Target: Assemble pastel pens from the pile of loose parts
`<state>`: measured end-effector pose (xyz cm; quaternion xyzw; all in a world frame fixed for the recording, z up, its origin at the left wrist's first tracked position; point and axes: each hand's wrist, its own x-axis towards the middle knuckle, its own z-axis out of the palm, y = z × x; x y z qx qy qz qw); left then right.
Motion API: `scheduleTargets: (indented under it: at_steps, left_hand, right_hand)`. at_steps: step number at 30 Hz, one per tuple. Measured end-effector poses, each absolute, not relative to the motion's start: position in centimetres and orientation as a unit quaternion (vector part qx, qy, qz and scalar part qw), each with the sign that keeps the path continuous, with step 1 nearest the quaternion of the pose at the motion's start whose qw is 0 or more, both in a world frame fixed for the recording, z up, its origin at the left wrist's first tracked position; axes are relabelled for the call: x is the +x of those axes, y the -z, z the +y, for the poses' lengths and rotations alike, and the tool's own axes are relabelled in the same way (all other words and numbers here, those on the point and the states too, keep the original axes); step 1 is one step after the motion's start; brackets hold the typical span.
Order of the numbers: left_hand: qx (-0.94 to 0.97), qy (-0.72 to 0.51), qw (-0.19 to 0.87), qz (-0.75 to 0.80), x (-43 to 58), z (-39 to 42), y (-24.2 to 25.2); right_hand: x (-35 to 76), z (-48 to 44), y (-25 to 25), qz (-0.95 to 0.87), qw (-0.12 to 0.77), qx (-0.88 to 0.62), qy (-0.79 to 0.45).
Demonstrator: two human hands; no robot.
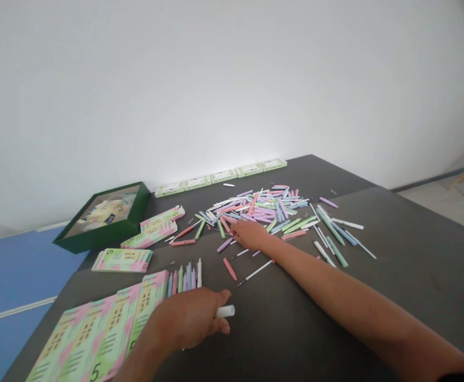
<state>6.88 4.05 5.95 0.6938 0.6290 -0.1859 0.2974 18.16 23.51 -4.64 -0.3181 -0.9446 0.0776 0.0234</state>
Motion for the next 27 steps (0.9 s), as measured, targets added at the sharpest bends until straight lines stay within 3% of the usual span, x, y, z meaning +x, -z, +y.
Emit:
scheduleTargets:
  at_steps: [17,27]
  left_hand:
    - [0.7,0.197,0.278,0.628,6.9,3.7,-5.9]
    - [0.706,0.192,0.297,0.614,6.2,3.9,-6.4]
  right_hand:
    - [14.8,23.7,4.3,-0.955,0.011,-0.288,-0.07]
    - [20.6,21.1,2.1,-0.949,0.003,-0.31,-0.058]
